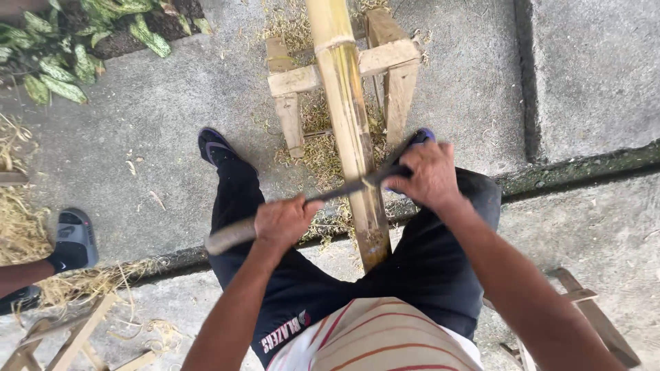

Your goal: Scraping and shaping a piece of bamboo using a machete.

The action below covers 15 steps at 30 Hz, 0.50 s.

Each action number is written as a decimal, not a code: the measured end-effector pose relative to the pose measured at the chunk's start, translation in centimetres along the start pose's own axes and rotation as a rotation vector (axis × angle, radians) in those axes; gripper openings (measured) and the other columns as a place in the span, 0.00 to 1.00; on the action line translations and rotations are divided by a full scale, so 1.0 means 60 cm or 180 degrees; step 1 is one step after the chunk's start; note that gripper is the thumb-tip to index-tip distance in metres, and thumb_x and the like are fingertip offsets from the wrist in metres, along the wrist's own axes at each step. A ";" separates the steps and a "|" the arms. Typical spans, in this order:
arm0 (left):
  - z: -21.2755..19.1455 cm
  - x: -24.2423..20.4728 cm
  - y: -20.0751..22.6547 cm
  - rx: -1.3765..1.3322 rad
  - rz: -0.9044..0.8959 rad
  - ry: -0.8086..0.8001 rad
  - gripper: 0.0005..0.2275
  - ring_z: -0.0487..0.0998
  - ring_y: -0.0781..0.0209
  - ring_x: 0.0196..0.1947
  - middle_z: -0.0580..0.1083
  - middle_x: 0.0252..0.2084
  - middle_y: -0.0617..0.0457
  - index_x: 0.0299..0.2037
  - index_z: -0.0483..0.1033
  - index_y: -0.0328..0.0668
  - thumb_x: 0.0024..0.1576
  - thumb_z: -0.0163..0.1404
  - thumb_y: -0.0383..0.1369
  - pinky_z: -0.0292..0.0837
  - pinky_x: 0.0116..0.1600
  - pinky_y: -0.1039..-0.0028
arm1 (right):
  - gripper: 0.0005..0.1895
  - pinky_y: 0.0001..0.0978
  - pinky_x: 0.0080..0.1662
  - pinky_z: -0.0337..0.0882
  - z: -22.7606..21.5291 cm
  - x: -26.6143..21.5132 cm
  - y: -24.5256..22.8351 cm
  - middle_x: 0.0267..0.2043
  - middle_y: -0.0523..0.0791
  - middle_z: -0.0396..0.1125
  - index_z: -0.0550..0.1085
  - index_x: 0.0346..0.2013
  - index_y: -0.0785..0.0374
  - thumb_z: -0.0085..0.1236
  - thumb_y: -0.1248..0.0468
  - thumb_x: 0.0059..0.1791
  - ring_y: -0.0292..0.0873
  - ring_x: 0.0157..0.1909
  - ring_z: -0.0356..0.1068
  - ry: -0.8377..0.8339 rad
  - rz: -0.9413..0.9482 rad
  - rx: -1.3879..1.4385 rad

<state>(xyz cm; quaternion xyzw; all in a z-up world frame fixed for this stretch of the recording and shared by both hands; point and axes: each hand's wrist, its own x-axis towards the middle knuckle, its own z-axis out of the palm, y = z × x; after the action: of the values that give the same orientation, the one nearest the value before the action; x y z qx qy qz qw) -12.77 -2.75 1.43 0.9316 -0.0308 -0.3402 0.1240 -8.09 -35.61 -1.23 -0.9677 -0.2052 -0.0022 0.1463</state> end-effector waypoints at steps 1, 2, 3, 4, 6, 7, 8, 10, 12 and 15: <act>0.012 -0.032 0.012 -0.0057 -0.0024 -0.0186 0.30 0.83 0.43 0.37 0.80 0.31 0.45 0.37 0.79 0.48 0.59 0.33 0.63 0.77 0.45 0.52 | 0.34 0.44 0.51 0.58 -0.007 -0.041 -0.017 0.32 0.41 0.69 0.77 0.27 0.55 0.59 0.27 0.37 0.45 0.41 0.66 0.0008 0.0063 0.0203; 0.028 -0.056 0.012 -0.0010 -0.0009 -0.0157 0.30 0.83 0.43 0.37 0.80 0.31 0.45 0.37 0.79 0.48 0.59 0.33 0.63 0.77 0.45 0.52 | 0.34 0.44 0.51 0.58 -0.007 -0.074 -0.029 0.32 0.41 0.69 0.77 0.27 0.55 0.59 0.27 0.37 0.45 0.41 0.66 0.0061 0.0082 0.0210; 0.043 -0.079 0.010 0.0056 0.0012 -0.0287 0.29 0.83 0.43 0.37 0.80 0.31 0.44 0.38 0.79 0.48 0.60 0.34 0.63 0.77 0.45 0.52 | 0.33 0.45 0.51 0.59 -0.006 -0.104 -0.043 0.32 0.41 0.69 0.77 0.27 0.55 0.61 0.29 0.34 0.45 0.41 0.66 -0.0169 0.0194 0.0239; 0.057 -0.091 0.009 0.0118 0.0058 -0.0393 0.29 0.83 0.43 0.37 0.79 0.32 0.44 0.39 0.79 0.48 0.60 0.34 0.63 0.77 0.46 0.53 | 0.32 0.45 0.51 0.59 -0.004 -0.129 -0.050 0.33 0.41 0.70 0.78 0.27 0.55 0.64 0.30 0.32 0.45 0.42 0.66 -0.0379 0.0310 0.0240; 0.052 -0.082 0.004 0.0176 0.0153 -0.0264 0.30 0.83 0.44 0.37 0.80 0.32 0.45 0.38 0.79 0.48 0.60 0.33 0.64 0.77 0.46 0.54 | 0.32 0.45 0.52 0.59 0.010 -0.119 -0.038 0.33 0.41 0.70 0.78 0.29 0.55 0.64 0.31 0.33 0.45 0.42 0.66 -0.0364 0.0316 0.0320; 0.052 -0.080 -0.002 0.0192 0.0206 -0.0189 0.30 0.83 0.46 0.37 0.80 0.31 0.47 0.36 0.79 0.49 0.59 0.33 0.64 0.77 0.46 0.54 | 0.31 0.45 0.53 0.60 0.019 -0.113 -0.035 0.33 0.41 0.70 0.78 0.30 0.55 0.65 0.31 0.34 0.45 0.43 0.66 -0.0421 0.0300 0.0423; 0.028 -0.059 0.000 0.0191 0.0212 -0.0181 0.30 0.83 0.46 0.37 0.80 0.31 0.47 0.36 0.79 0.49 0.59 0.33 0.64 0.77 0.46 0.54 | 0.31 0.45 0.53 0.60 0.016 -0.085 -0.027 0.33 0.41 0.70 0.78 0.30 0.55 0.65 0.31 0.34 0.45 0.43 0.66 -0.0415 0.0300 0.0415; -0.015 -0.015 0.002 0.0232 -0.0141 -0.0470 0.29 0.83 0.48 0.40 0.80 0.34 0.48 0.44 0.77 0.53 0.61 0.30 0.63 0.77 0.46 0.55 | 0.32 0.46 0.53 0.59 0.014 -0.027 -0.009 0.35 0.41 0.71 0.78 0.30 0.56 0.65 0.32 0.34 0.46 0.45 0.67 -0.0246 0.0192 0.0239; -0.069 0.043 -0.005 0.0155 -0.0203 -0.0473 0.29 0.82 0.50 0.41 0.80 0.35 0.49 0.45 0.77 0.54 0.60 0.30 0.64 0.76 0.49 0.55 | 0.33 0.46 0.54 0.58 -0.001 0.064 0.005 0.34 0.41 0.71 0.79 0.31 0.54 0.64 0.30 0.34 0.45 0.45 0.67 -0.0268 0.0153 0.0081; -0.133 0.129 -0.023 0.0047 -0.0325 -0.0371 0.30 0.82 0.53 0.42 0.80 0.36 0.50 0.47 0.77 0.55 0.60 0.29 0.65 0.75 0.51 0.56 | 0.32 0.45 0.57 0.57 -0.009 0.201 0.037 0.33 0.39 0.71 0.79 0.31 0.51 0.61 0.27 0.34 0.43 0.47 0.67 -0.0375 0.0075 -0.0253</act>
<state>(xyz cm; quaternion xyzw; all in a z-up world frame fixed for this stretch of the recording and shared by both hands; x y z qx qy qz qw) -1.72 -0.86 2.13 0.9115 0.0071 -0.3995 0.0977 3.88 -32.93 -0.54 -0.9736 -0.2018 0.0483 0.0954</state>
